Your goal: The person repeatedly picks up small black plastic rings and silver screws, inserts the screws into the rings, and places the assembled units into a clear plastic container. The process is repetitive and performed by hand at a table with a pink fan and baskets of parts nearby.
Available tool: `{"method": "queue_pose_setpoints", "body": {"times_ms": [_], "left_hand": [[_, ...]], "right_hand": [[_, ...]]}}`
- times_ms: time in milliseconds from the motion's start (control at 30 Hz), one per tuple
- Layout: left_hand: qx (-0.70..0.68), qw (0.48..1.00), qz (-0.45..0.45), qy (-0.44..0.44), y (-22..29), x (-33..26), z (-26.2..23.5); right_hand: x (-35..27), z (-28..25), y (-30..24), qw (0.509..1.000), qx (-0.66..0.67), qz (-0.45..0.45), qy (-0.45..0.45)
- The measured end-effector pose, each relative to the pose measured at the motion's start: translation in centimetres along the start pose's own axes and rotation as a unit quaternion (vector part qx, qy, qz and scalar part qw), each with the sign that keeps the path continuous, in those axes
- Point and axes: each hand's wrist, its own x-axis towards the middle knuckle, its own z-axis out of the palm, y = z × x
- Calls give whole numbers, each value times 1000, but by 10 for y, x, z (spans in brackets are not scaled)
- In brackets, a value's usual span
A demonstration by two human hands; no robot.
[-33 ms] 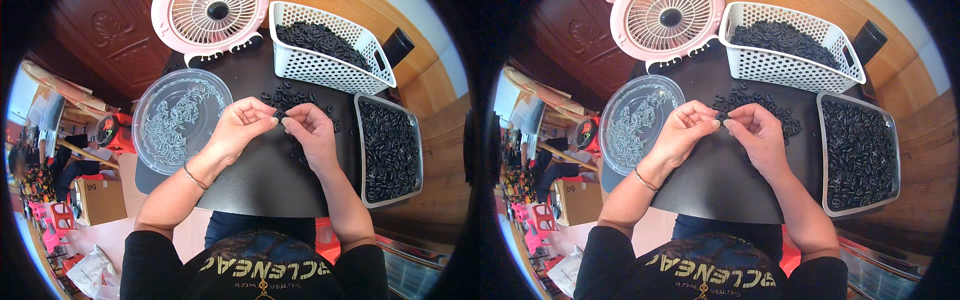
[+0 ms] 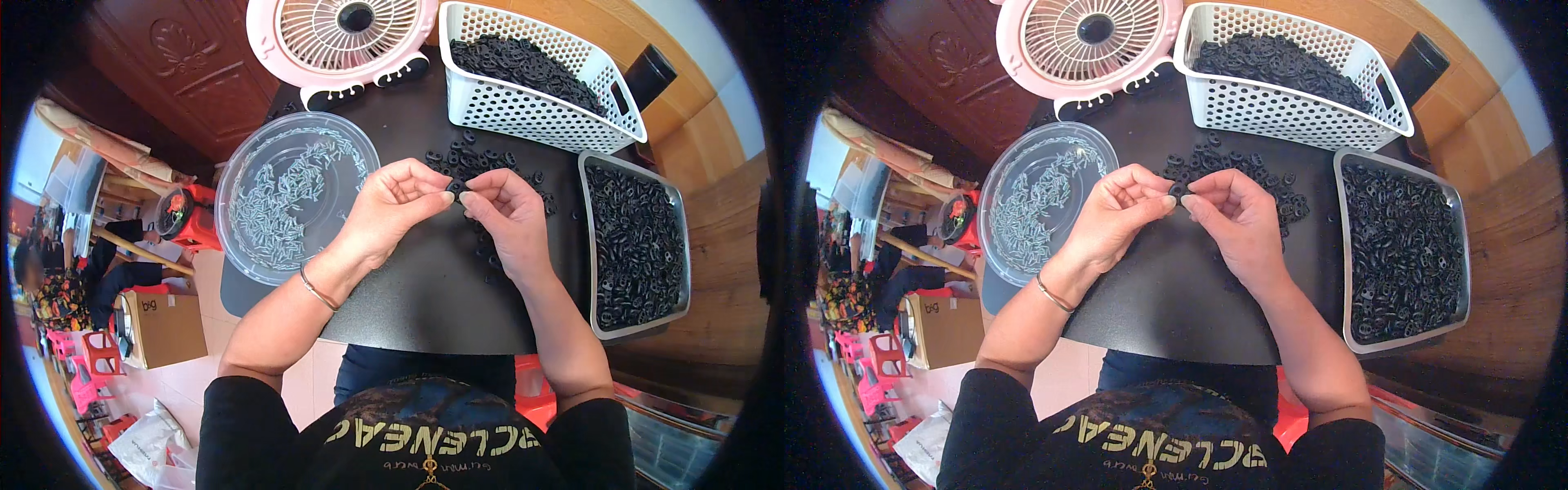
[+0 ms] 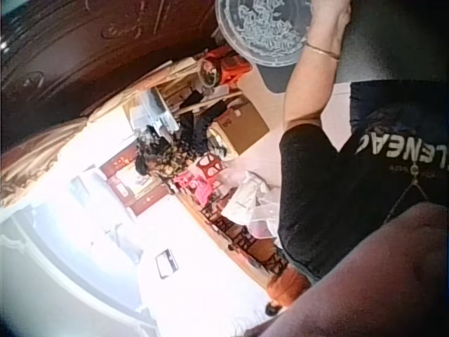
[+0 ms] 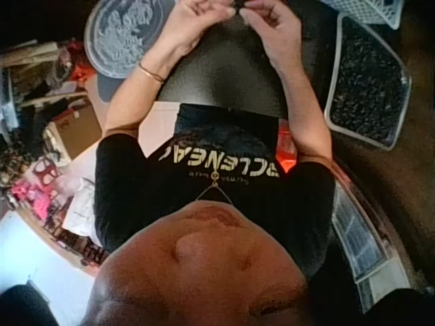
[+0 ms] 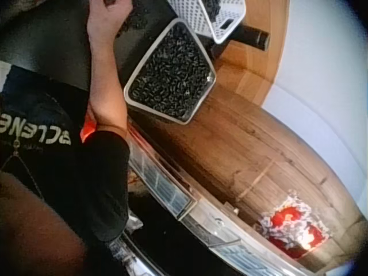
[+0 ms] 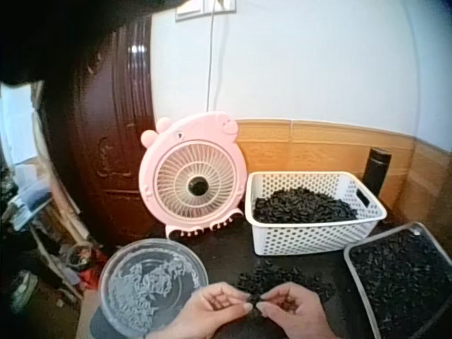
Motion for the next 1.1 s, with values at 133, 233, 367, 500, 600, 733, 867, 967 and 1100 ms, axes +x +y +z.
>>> {"method": "queue_pose_setpoints", "body": {"times_ms": [133,233,367,500,600,733,867,967,1100], "left_hand": [[6,1000,-4,-6,-1,0,-2],[4,1000,-12,1,0,0,-2],[-49,997,-52,2,5,0,-2],[-98,992,-76,-15,4,2,-7],[-105,991,-78,-25,3,2,-8],[-80,993,-80,-38,5,1,-7],[-70,992,-97,-29,6,0,-6],[-65,993,-100,-26,7,0,-4],[-41,995,-90,-31,9,-1,-4]], "right_hand": [[-1,1,5,1000,4,-8,4],[0,2,4,1000,4,-16,-1],[0,4,-2,999,-21,-31,-10],[0,4,1,995,-60,-71,-37],[2,1,4,984,-123,-123,-49],[1,2,3,973,-176,-142,-51],[0,2,3,973,-194,-116,-36],[0,1,5,974,-193,-112,-31],[0,-1,7,972,-203,-116,-35]]}}
